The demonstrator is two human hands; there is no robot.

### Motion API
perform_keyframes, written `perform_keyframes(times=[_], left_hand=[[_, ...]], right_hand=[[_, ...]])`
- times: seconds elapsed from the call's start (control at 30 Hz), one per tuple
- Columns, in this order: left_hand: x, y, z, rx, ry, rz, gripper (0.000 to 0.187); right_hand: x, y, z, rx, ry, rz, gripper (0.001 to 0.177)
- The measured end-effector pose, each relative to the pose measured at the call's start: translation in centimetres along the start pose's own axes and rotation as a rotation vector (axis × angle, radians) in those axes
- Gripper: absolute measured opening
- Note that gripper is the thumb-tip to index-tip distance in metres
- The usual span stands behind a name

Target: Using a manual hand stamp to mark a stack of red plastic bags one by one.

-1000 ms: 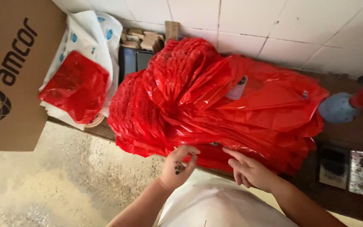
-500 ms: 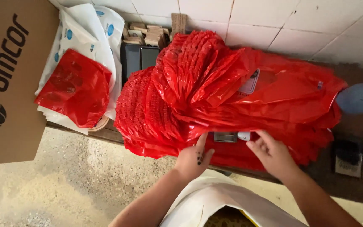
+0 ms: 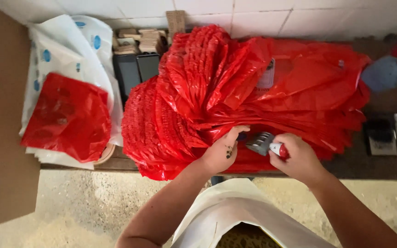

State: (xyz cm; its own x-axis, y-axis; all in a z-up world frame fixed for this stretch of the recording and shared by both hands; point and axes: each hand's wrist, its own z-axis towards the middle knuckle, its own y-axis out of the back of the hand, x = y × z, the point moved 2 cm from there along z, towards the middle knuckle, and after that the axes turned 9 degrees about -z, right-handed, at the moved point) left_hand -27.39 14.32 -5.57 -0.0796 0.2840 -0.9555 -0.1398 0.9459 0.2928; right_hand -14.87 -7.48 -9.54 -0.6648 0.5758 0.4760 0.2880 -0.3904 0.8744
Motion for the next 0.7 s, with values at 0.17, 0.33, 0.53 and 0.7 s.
perform_keyframes(times=[0.17, 0.33, 0.53, 0.7], left_hand=[[3.0, -0.5, 1.1, 0.15, -0.221, 0.447, 0.057], [3.8, -1.4, 1.6, 0.115, -0.219, 0.477, 0.059], [6.6, -3.1, 1.1, 0.028, -0.159, 0.292, 0.059], [2.3, -2.1, 0.8, -0.056, -0.202, 0.264, 0.051]], right_hand=[[-3.2, 5.4, -6.5, -0.235, -0.127, -0.058, 0.044], [-6.7, 13.6, -10.0, -0.582, -0.195, 0.001, 0.028], [-8.7, 20.2, -8.0, -0.693, -0.787, 0.074, 0.037], [-10.6, 20.8, -4.6, -0.438, -0.609, 0.371, 0.044]])
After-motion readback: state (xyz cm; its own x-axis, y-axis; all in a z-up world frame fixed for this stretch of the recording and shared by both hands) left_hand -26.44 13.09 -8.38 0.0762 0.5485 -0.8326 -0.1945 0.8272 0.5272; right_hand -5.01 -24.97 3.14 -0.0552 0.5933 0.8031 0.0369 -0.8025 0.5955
